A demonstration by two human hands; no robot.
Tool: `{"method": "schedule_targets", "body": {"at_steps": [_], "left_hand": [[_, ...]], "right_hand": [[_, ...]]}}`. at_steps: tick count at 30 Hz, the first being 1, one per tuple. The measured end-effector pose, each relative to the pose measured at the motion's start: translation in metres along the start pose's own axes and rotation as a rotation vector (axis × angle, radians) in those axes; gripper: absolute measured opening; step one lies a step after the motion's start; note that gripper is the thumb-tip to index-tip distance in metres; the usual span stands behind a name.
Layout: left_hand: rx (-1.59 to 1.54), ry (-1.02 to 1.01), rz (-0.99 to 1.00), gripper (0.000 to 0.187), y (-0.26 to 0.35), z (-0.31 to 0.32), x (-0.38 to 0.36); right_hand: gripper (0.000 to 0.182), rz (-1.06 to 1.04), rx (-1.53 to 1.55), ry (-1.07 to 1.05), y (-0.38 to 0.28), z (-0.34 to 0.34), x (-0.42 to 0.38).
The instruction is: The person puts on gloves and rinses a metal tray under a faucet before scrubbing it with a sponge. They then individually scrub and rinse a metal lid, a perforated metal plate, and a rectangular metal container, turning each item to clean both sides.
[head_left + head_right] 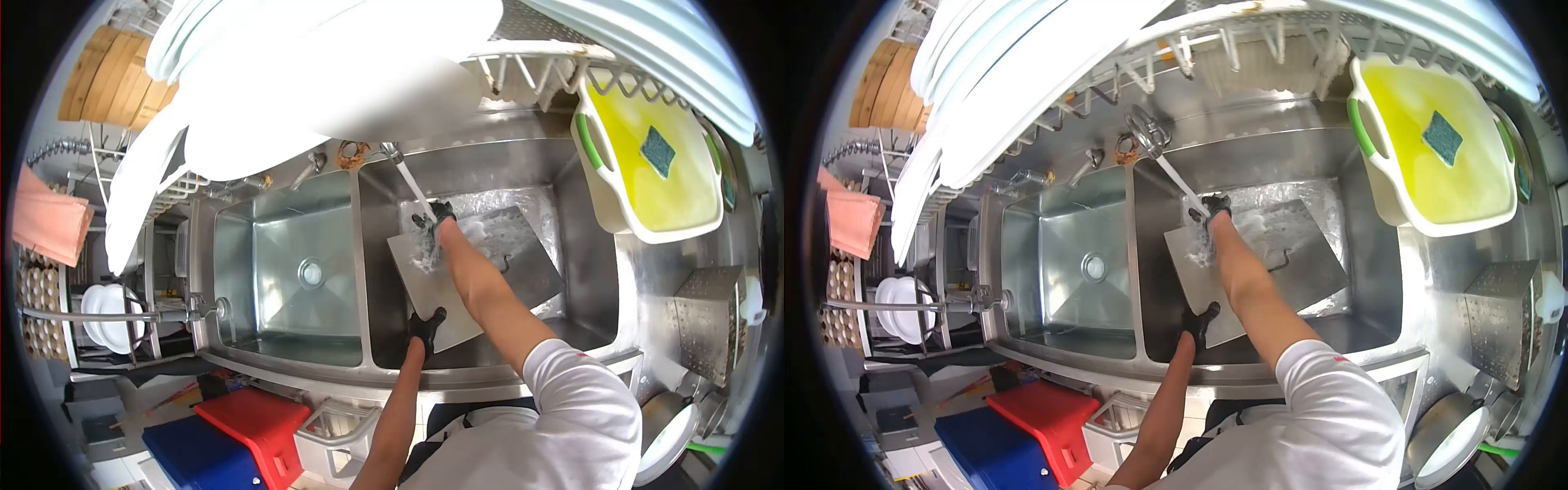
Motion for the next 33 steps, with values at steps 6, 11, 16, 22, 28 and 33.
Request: {"method": "schedule_targets", "body": {"at_steps": [6, 11, 16, 22, 28, 33], "left_hand": [[0.073, -0.090, -0.054, 0.058, 0.009, 0.011, 0.003], [0.114, -0.025, -0.167, 0.065, 0.002, 0.011, 0.000], [0.119, -0.062, -0.113, 0.069, -0.020, 0.008, 0.010], [0.184, -0.089, 0.091, 0.074, -0.002, 0.003, 0.005], [0.387, -0.054, -0.194, 0.091, -0.013, -0.033, 0.007], [0.644, -0.103, -0.132, 0.082, -0.043, -0.044, 0.053]], "right_hand": [[0.035, 0.044, 0.249, 0.031, 0.023, -0.023, -0.043], [0.034, 0.207, 0.021, -0.136, 0.025, -0.056, -0.036], [0.038, 0.248, -0.289, 0.186, 0.039, -0.095, -0.024], [0.037, 0.344, -0.546, -0.105, -0.004, -0.093, -0.114], [0.033, -0.226, -1.419, 0.356, -0.192, -0.229, -0.194], [0.029, -0.426, -1.454, 0.635, -0.274, -0.349, -0.255]]}}
Point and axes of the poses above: each hand's wrist, its own x-axis towards the middle knuckle, its own z-axis out of the palm, y = z × x, the point moved 7 cm from there along x, towards the middle knuckle, and after that the axes turned 4 degrees about z, right-handed, at the moved point
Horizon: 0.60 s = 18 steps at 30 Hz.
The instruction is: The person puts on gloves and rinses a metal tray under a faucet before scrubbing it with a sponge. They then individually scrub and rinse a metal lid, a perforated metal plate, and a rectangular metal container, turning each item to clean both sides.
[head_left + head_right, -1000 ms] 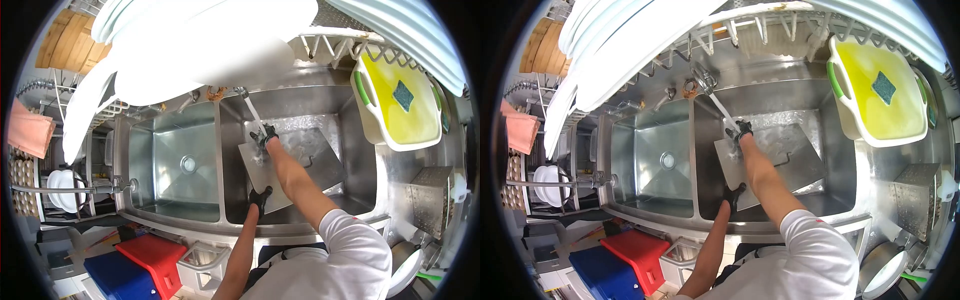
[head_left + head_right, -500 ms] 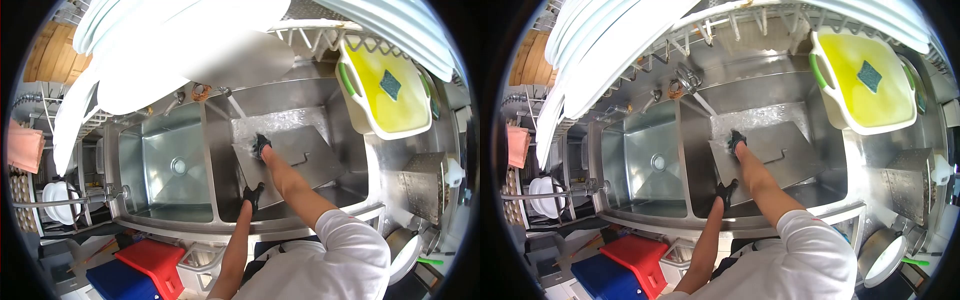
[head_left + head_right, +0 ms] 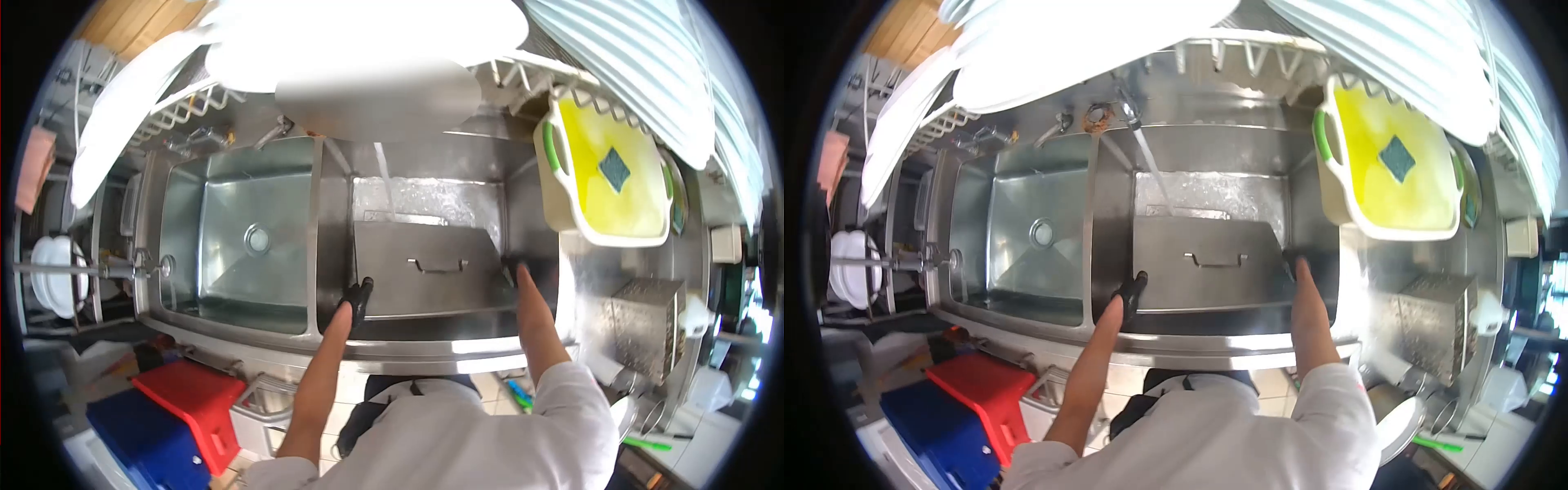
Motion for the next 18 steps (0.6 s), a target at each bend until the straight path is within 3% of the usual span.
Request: {"method": "schedule_targets", "body": {"at_steps": [2, 4, 8, 12, 13, 14, 15, 17, 18], "left_hand": [[-0.060, 0.037, -0.017, 0.080, 0.021, -0.011, -0.023], [-0.104, 0.069, -0.016, 0.078, 0.045, -0.026, -0.041], [0.139, 0.175, 0.051, 0.077, 0.006, -0.010, 0.061], [0.072, 0.362, 0.129, 0.077, 0.043, -0.031, 0.045], [-0.008, 0.526, 0.430, 0.075, -0.010, -0.014, 0.137], [-0.037, 0.662, 0.738, 0.073, 0.019, -0.027, 0.120], [0.093, 0.556, 0.380, 0.070, -0.002, -0.031, 0.123], [0.130, 0.571, 0.384, 0.065, 0.029, -0.049, 0.075], [0.148, 0.581, 0.411, 0.062, 0.042, -0.057, 0.054]], "right_hand": [[0.020, 0.347, 0.538, -0.252, 0.024, 0.003, -0.015], [0.020, 0.342, 0.602, -0.265, 0.042, 0.021, -0.010], [0.024, 0.392, 0.945, -0.179, 0.101, 0.052, 0.002], [0.023, 0.376, 1.020, 0.029, 0.040, 0.040, -0.056], [0.024, 0.315, 1.173, 0.036, 0.010, 0.033, -0.074], [0.025, 0.284, 1.256, 0.048, -0.002, 0.032, -0.076], [0.026, 0.252, 1.340, 0.058, -0.015, 0.030, -0.078], [0.030, 0.423, 1.100, -0.165, -0.015, 0.049, -0.089], [0.033, 0.328, 1.212, -0.167, -0.008, 0.068, -0.068]]}}
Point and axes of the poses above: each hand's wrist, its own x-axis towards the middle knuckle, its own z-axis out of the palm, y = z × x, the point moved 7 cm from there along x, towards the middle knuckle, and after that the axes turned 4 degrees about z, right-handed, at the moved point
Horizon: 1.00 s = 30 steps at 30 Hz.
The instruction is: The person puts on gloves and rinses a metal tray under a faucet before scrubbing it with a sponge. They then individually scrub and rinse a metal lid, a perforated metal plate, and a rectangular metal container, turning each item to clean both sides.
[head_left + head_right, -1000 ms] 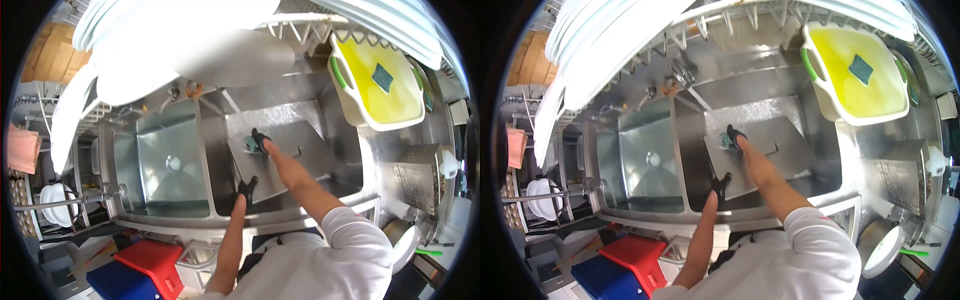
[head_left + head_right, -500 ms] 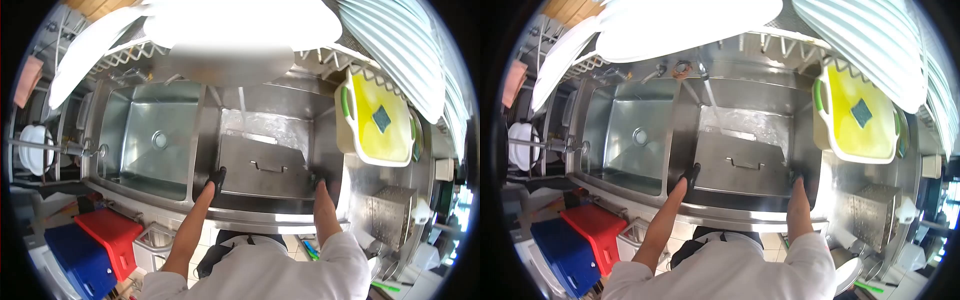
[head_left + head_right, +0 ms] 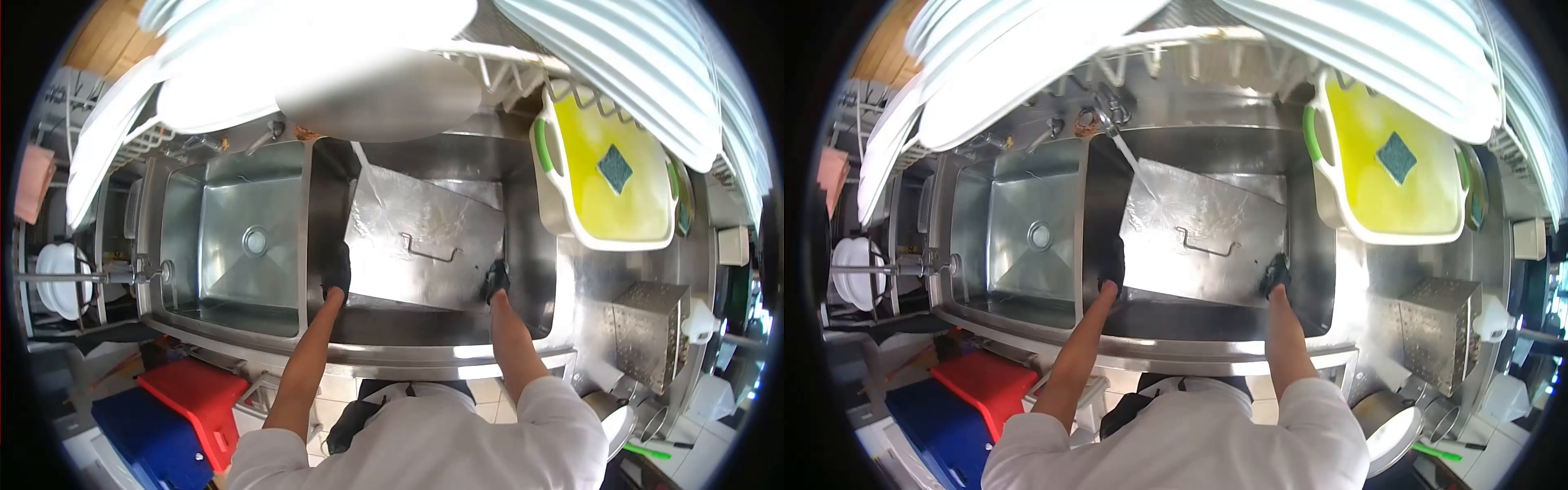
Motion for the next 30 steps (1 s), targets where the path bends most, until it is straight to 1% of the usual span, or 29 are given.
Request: {"method": "schedule_targets", "body": {"at_steps": [2, 3, 5, 6, 8, 9, 10, 12, 13, 14, 16, 17, 18, 19, 20, 21, 23, 24, 26, 27, 28, 30], "left_hand": [[0.000, 0.025, 0.063, 0.057, 0.034, -0.040, -0.014], [-0.016, 0.037, 0.083, 0.054, 0.050, -0.060, -0.023], [-0.073, 0.063, 0.109, 0.050, 0.084, -0.097, -0.039], [-0.103, 0.081, 0.135, 0.049, 0.101, -0.112, -0.048], [-0.136, 0.052, -0.139, 0.052, 0.122, -0.138, -0.066], [-0.162, 0.024, -0.137, 0.051, 0.142, -0.152, -0.075], [-0.161, 0.024, -0.126, 0.051, 0.148, -0.157, -0.079], [-0.301, -0.029, -0.103, 0.047, 0.155, -0.161, -0.088], [-0.384, -0.098, -0.170, 0.043, 0.169, -0.166, -0.097], [-0.382, -0.097, -0.169, 0.043, 0.180, -0.173, -0.106], [-0.364, -0.133, -0.080, 0.036, 0.199, -0.180, -0.115], [-0.421, -0.160, -0.039, 0.026, 0.204, -0.181, -0.121], [-0.421, -0.171, -0.037, 0.026, 0.209, -0.182, -0.126], [-0.591, -0.247, -0.014, 0.022, 0.221, -0.183, -0.132], [-0.759, -0.318, 0.011, 0.022, 0.233, -0.185, -0.137], [-0.759, -0.313, 0.019, 0.022, 0.240, -0.189, -0.137], [-0.782, -0.450, 0.131, 0.030, 0.264, -0.188, -0.141], [-0.780, -0.453, 0.129, 0.030, 0.273, -0.187, -0.142], [-0.480, -0.453, 0.219, 0.039, 0.292, -0.181, -0.144], [-0.553, -0.504, 0.268, 0.041, 0.281, -0.158, -0.141], [-0.566, -0.511, 0.277, 0.041, 0.289, -0.153, -0.142], [-0.497, -0.476, 0.251, 0.036, 0.299, -0.144, -0.144]], "right_hand": [[0.031, 0.019, -0.039, -0.140, 0.025, -0.003, 0.029], [0.031, 0.034, -0.012, -0.128, 0.038, 0.004, 0.032], [0.031, 0.065, 0.172, 0.025, 0.050, 0.018, 0.042], [0.031, 0.071, 0.191, 0.038, 0.059, 0.021, 0.043], [0.030, 0.128, 0.286, -0.152, 0.073, 0.043, 0.050], [0.027, 0.238, 0.611, -0.302, 0.078, 0.055, 0.041], [0.027, 0.232, 0.619, -0.306, 0.078, 0.061, 0.034], [0.025, 0.193, 0.177, -0.010, 0.090, 0.054, 0.021], [0.023, 0.222, 0.034, 0.057, 0.093, 0.052, 0.013], [0.020, 0.257, -0.028, 0.056, 0.099, 0.054, 0.007], [0.016, 0.344, -0.053, -0.044, 0.110, 0.068, -0.006], [0.014, 0.388, -0.054, -0.101, 0.116, 0.074, -0.015], [0.012, 0.431, -0.050, -0.152, 0.122, 0.080, -0.024], [0.011, 0.474, -0.037, -0.210, 0.128, 0.089, -0.035], [0.011, 0.516, -0.025, -0.269, 0.133, 0.100, -0.047], [0.011, 0.551, -0.006, -0.329, 0.136, 0.114, -0.058], [0.014, 0.607, -0.003, -0.433, 0.137, 0.141, -0.082], [0.016, 0.629, -0.020, -0.474, 0.136, 0.153, -0.092], [0.020, 0.586, -0.126, -0.448, 0.133, 0.165, -0.100], [0.023, 0.517, -0.212, -0.396, 0.126, 0.168, -0.099], [0.025, 0.364, -0.327, -0.328, 0.118, 0.164, -0.090], [0.028, -0.076, -0.630, -0.228, 0.105, 0.144, -0.057]]}}
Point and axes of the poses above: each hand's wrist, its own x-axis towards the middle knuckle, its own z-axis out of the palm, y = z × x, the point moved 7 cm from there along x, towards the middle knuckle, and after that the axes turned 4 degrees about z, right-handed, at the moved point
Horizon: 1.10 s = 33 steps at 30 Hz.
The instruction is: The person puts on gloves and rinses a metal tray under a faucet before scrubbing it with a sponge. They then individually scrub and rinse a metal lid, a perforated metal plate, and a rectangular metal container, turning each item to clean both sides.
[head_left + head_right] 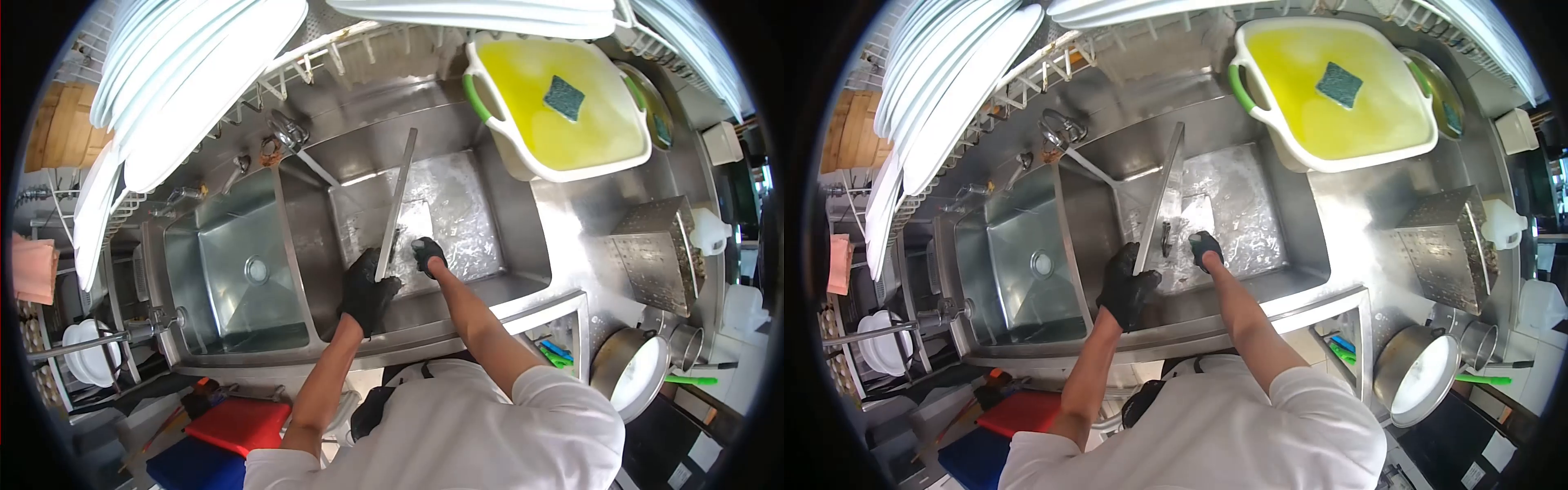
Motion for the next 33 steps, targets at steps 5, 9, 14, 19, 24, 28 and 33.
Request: {"method": "schedule_targets", "body": {"at_steps": [5, 9, 14, 19, 24, 28, 33], "left_hand": [[-0.075, 0.113, 0.103, 0.036, 0.005, -0.007, -0.010], [-0.363, 0.178, -0.020, 0.037, -0.022, -0.006, -0.012], [-0.652, 0.229, -0.031, 0.040, -0.021, 0.004, -0.010], [-0.481, 0.383, 0.077, 0.046, -0.011, 0.013, -0.011], [-0.390, 0.415, 0.192, 0.024, -0.011, 0.025, -0.003], [-0.240, 0.405, 0.219, 0.029, -0.002, 0.051, -0.006], [-0.019, 0.217, 0.136, 0.033, 0.005, 0.072, -0.018]], "right_hand": [[0.072, 0.039, -0.186, 0.020, -0.089, -0.096, -0.078], [0.076, -0.244, -0.447, 0.425, -0.169, -0.180, -0.184], [0.078, -0.363, -0.767, 0.968, -0.241, -0.261, -0.279], [0.071, 0.041, -1.182, 0.841, -0.289, -0.253, -0.274], [0.051, -0.416, -0.478, 0.035, -0.270, -0.123, -0.207], [0.065, -0.036, -0.179, -0.420, -0.299, 0.022, -0.235], [0.048, -0.305, -0.860, -0.166, -0.302, 0.033, -0.183]]}}
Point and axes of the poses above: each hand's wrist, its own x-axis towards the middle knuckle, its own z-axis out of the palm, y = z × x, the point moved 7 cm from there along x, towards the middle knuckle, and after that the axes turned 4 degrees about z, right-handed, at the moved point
